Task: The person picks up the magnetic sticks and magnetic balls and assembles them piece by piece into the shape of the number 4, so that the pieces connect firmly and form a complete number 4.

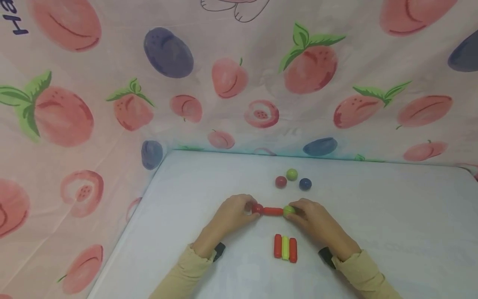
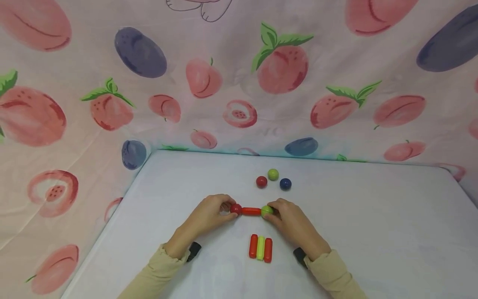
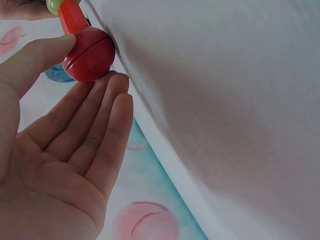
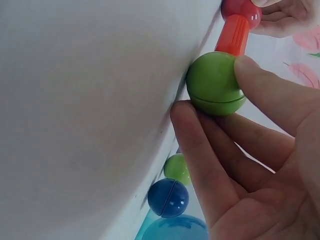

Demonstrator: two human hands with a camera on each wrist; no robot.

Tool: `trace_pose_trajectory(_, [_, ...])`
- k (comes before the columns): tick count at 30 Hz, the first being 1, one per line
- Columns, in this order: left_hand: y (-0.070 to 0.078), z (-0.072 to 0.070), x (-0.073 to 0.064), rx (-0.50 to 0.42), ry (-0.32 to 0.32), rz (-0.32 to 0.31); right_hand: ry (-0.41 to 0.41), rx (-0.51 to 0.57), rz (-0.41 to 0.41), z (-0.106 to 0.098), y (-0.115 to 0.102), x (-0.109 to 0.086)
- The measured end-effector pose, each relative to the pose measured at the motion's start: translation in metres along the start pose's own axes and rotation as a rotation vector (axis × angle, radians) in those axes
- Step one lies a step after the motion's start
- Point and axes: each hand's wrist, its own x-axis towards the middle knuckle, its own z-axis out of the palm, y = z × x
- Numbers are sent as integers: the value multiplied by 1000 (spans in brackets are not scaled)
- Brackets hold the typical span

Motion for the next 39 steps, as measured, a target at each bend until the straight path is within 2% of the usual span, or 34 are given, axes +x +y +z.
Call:
trace_pose_trajectory(16, [1, 0, -1, 6, 6, 6, 1, 12, 1, 0, -1, 0])
trace_pose_trajectory(23, [0, 1, 0, 5, 8, 6, -5, -17, 8, -1, -3, -3])
trace_pose_trajectory(33, [1, 0, -2, -6, 7, 6, 31, -82, -20, -3, -8, -11])
trace_pose_trajectory(39, [0, 0, -1, 1, 14, 16, 20, -93, -20, -9, -14, -17])
